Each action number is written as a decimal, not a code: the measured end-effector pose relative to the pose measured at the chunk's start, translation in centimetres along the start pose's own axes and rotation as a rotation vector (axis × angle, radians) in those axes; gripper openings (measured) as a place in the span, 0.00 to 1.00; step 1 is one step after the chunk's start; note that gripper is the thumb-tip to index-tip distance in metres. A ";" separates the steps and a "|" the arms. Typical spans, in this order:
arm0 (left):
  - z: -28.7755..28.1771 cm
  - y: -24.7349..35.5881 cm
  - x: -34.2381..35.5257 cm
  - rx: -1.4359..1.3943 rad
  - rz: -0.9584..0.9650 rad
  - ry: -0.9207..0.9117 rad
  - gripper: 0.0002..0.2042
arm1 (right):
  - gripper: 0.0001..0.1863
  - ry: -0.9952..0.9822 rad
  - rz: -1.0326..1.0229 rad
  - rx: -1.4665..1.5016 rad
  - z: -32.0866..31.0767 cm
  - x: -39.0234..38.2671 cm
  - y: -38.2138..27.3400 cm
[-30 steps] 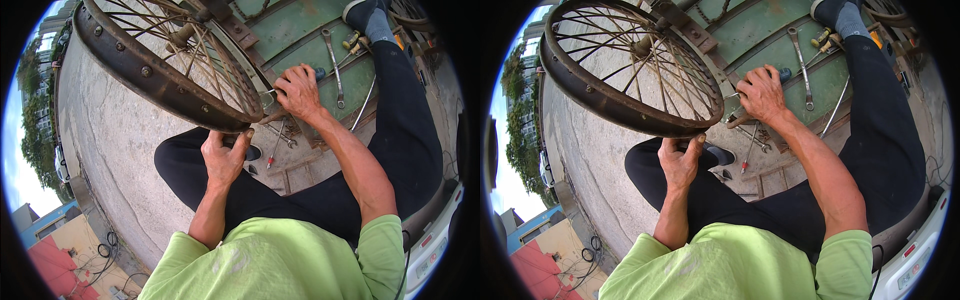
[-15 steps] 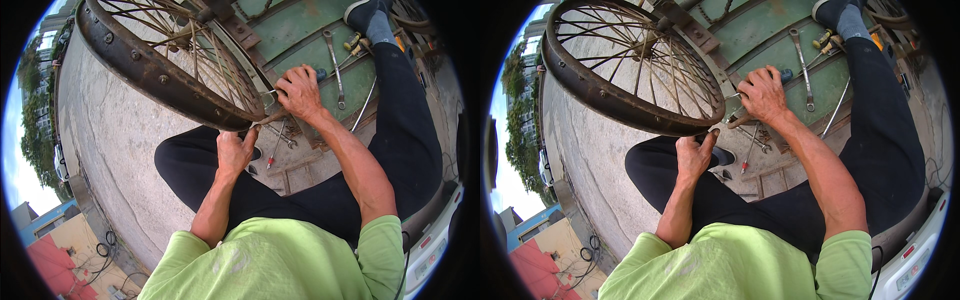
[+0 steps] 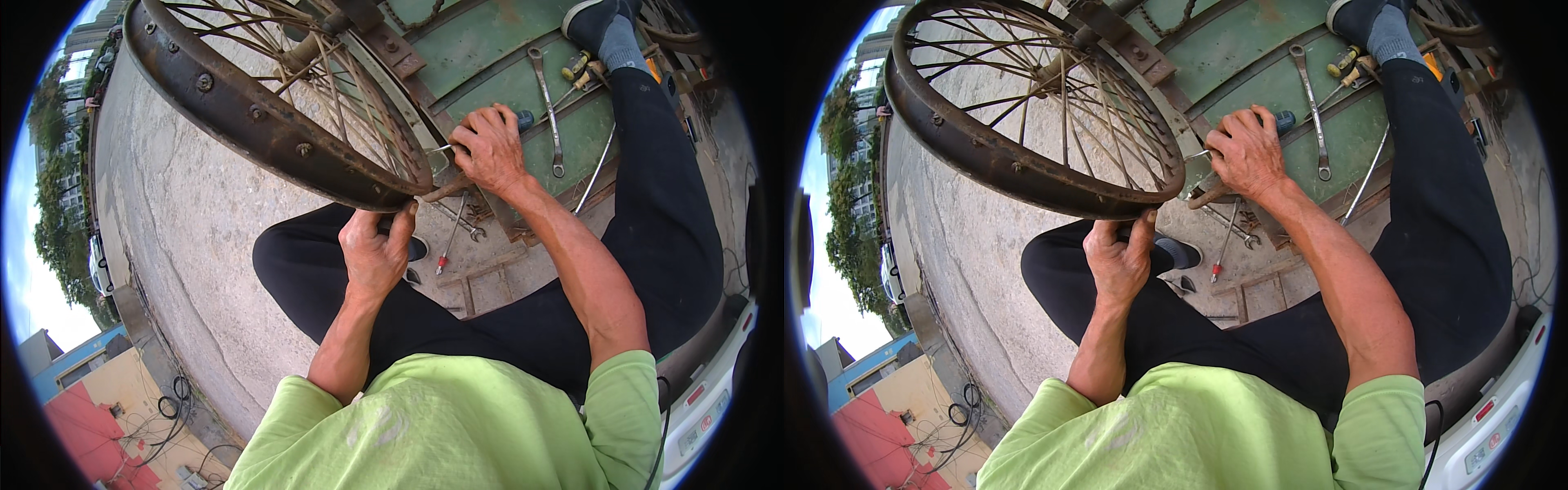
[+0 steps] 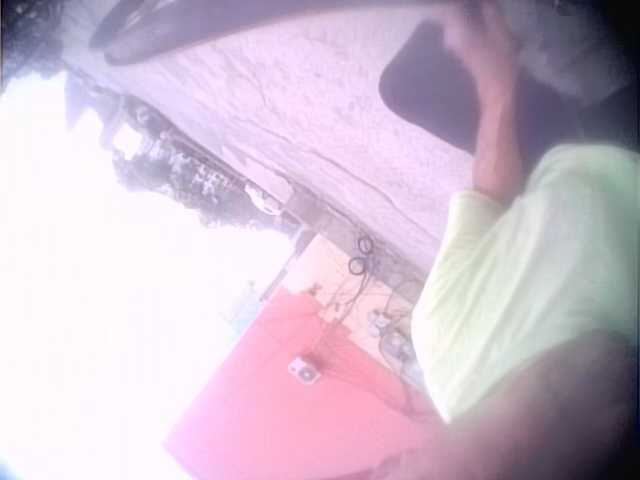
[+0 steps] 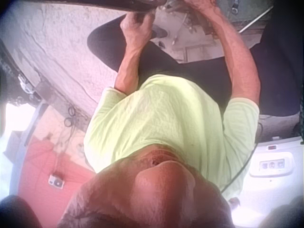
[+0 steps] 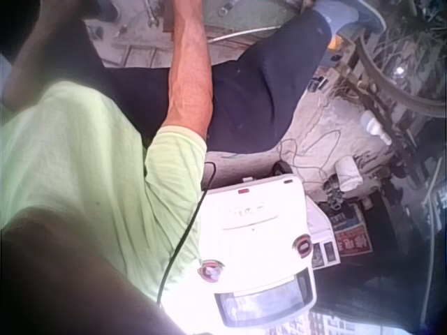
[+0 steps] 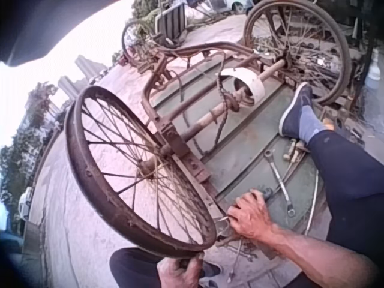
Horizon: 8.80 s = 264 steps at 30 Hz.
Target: The person sits on the ground and uses a wrench to tighten the nuts on a bicycle wheel rim. They rotate the wheel to access different nuts and continue tightening them throughout the clip.
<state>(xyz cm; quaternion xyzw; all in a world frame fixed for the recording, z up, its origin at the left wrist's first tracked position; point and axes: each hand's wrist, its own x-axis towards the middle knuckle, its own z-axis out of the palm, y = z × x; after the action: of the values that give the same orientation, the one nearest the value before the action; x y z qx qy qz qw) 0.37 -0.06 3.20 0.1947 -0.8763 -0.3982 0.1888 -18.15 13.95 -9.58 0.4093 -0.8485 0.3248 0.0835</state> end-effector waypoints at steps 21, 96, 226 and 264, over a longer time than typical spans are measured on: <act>-0.1 0.9 0.2 -0.036 -0.133 -0.016 0.07 | 0.08 0.094 -0.014 0.021 0.5 -0.5 0.4; 1.3 -1.8 0.0 0.011 -0.010 0.017 0.06 | 0.08 0.088 -0.027 0.014 0.6 -0.3 0.5; -1.6 3.4 0.4 -0.089 -0.253 0.017 0.11 | 0.09 0.068 -0.014 0.019 0.6 -0.5 0.7; -0.9 1.7 0.1 -0.101 -0.188 0.044 0.09 | 0.07 0.092 -0.021 0.006 0.7 -0.5 0.8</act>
<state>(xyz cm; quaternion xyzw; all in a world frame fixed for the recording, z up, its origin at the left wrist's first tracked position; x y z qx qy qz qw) 0.39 0.33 5.10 0.2751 -0.8286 -0.4534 0.1794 -18.32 14.18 -10.66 0.4031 -0.8386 0.3446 0.1245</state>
